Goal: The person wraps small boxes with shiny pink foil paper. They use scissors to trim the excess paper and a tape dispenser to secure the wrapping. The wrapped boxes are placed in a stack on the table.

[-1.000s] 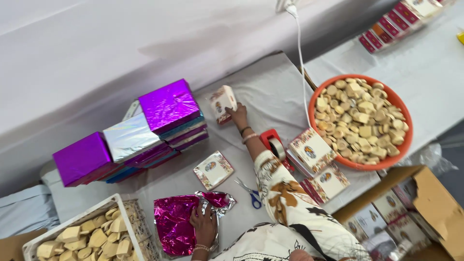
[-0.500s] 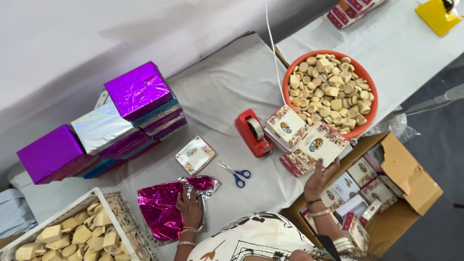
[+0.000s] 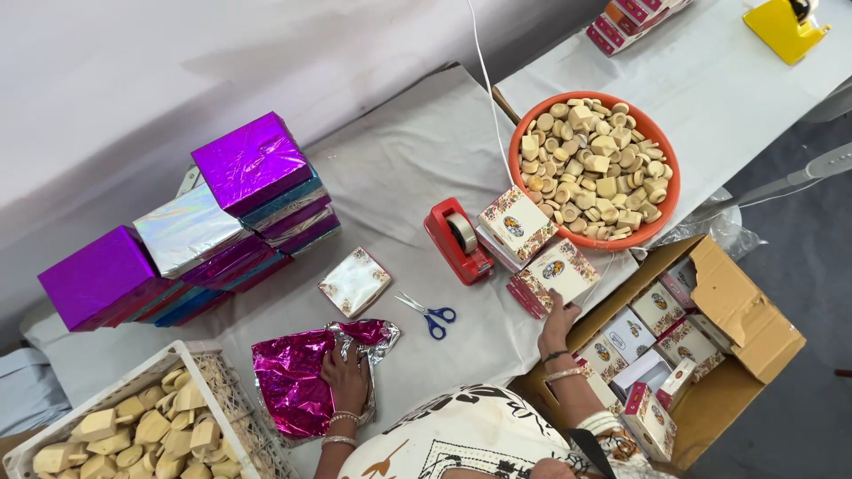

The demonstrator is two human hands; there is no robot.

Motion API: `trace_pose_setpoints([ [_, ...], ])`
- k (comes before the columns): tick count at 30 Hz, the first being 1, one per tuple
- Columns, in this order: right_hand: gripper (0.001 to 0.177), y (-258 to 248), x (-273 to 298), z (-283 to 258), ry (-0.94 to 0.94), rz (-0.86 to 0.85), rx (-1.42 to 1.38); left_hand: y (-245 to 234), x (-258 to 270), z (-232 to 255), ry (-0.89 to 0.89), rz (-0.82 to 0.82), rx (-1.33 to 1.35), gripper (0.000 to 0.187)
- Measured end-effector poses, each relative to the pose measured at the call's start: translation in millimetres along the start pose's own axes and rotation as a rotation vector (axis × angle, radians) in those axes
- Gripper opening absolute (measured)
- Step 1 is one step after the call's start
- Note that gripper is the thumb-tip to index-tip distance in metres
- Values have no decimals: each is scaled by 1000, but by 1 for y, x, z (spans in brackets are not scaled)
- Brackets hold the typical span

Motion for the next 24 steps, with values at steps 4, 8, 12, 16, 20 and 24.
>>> trace_pose_setpoints([
  [4, 86, 4, 21, -41, 160, -23, 77, 7, 0, -4, 0, 6, -22, 49],
  [8, 94, 9, 16, -57, 251, -75, 137, 6, 0, -3, -3, -8, -7, 48],
  [12, 91, 6, 4, -57, 212, -65, 91, 15, -2, -8, -27, -34, -48, 48],
  [16, 70, -8, -5, -49, 173, 11, 64, 13, -1, -8, -17, -31, -47, 46],
  [20, 41, -40, -32, -46, -162, 152, 66, 10, 0, -6, -4, -20, -34, 47],
  [24, 29, -93, -48, -66, -440, 347, 292, 6, 1, -3, -3, -3, -33, 47],
])
Point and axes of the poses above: each hand's wrist, its own x-axis away from the middle knuckle, its own y-axis out of the palm, z = x × y, the point moved 8 cm from there along -x, towards the middle knuckle, and after that the axes turned 15 degrees about -y, right-handed, at the moved point
